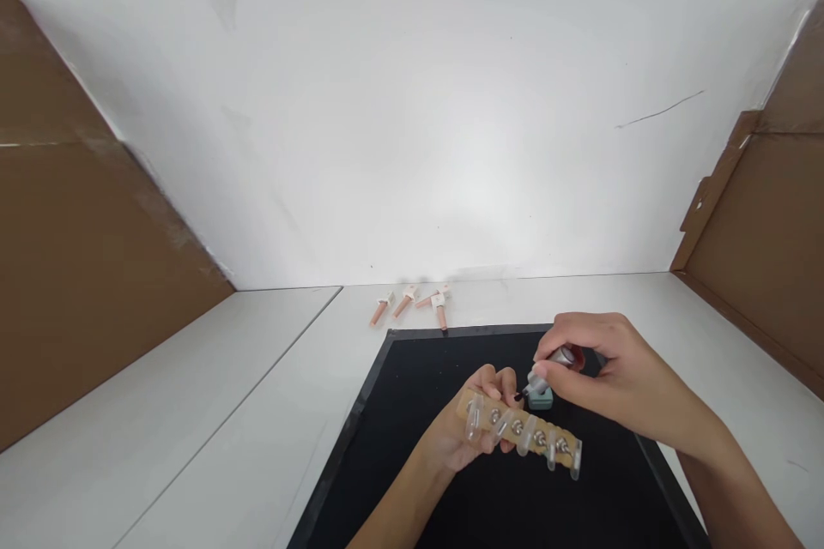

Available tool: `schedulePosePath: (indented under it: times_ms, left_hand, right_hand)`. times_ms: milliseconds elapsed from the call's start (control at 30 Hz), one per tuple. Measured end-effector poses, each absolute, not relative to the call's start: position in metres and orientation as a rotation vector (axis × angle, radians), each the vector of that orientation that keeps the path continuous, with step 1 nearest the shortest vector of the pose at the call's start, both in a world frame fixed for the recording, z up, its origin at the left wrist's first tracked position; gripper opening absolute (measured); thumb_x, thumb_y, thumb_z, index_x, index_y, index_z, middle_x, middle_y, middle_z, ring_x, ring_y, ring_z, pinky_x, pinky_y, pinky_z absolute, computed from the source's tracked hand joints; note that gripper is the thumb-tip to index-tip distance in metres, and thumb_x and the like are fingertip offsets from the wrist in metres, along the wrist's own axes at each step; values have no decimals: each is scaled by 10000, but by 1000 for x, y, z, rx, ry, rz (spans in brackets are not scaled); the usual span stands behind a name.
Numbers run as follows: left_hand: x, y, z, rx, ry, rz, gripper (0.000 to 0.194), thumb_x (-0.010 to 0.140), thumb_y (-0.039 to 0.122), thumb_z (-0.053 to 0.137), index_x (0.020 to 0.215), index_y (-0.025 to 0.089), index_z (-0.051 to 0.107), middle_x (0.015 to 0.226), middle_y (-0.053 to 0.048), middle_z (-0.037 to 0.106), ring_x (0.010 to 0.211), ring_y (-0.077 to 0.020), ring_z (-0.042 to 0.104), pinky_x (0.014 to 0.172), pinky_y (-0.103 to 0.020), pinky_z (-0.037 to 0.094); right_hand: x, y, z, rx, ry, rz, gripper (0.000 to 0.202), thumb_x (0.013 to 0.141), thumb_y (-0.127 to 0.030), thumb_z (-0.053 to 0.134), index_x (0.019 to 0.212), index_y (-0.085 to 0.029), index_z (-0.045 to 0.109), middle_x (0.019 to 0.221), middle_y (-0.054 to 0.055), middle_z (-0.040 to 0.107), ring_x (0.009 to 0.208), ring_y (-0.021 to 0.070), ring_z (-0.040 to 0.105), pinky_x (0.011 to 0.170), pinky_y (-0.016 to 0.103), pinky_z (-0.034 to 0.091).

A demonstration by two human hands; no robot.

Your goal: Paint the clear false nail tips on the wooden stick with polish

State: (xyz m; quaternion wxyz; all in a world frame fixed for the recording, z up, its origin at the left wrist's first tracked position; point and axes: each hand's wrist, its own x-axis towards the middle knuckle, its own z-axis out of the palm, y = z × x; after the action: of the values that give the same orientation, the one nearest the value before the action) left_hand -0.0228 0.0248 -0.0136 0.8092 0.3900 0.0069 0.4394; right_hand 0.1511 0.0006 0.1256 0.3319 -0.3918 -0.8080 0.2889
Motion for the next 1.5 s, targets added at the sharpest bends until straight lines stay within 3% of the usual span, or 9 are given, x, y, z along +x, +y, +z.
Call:
schedulePosePath:
  times_ms: [433, 633, 800, 1067, 1233, 1500]
  left_hand:
    - [-21, 24, -13, 815, 60, 938, 377, 429, 124, 816, 670, 179, 531, 759, 45, 549, 589, -79, 543, 425, -155, 451]
    - [-21, 24, -12, 814, 42, 934, 362, 429, 123, 817, 687, 199, 574, 746, 57, 548, 541, -61, 529, 422, -153, 430]
    - [-24, 23, -15, 813, 45, 924, 364, 428, 101, 813, 706, 208, 602, 762, 32, 567, 626, -88, 537, 417, -146, 441]
    - [-24, 22, -16, 875, -4, 889, 355, 446, 173, 832, 741, 223, 639, 768, 27, 597, 594, -66, 543, 424, -131, 446]
    - [-22, 21, -16, 895, 29, 893, 372, 438, 164, 833, 735, 206, 614, 755, 35, 580, 589, -59, 533, 425, -121, 436]
    - [-20, 21, -9, 910, 140, 897, 441, 364, 231, 856, 644, 162, 522, 726, 43, 540, 580, -64, 513, 410, -138, 385]
  right_hand:
    - [151, -1, 121, -976, -2108, 751, 141, 810, -164, 554, 683, -186, 611, 610, -16, 544, 534, 101, 476, 476, 202, 402]
    - [148, 0, 124, -982, -2171, 800, 135, 815, -175, 554, 695, -181, 617, 624, -6, 550, 542, 109, 491, 472, 213, 404]
    - [156, 2, 121, -977, -2096, 737, 100, 824, -173, 557, 757, -203, 625, 674, 3, 569, 581, 124, 484, 513, 239, 408]
    - [163, 9, 120, -769, -2126, 1114, 64, 792, -155, 589, 817, -188, 637, 729, 6, 536, 599, 116, 510, 533, 241, 429]
    - [159, 11, 122, -746, -2158, 1192, 133, 748, -81, 604, 792, -187, 671, 719, -11, 518, 587, 96, 470, 540, 222, 431]
    - [157, 13, 121, -655, -2197, 1241, 143, 755, -109, 634, 846, -201, 697, 751, -11, 522, 621, 99, 491, 587, 232, 454]
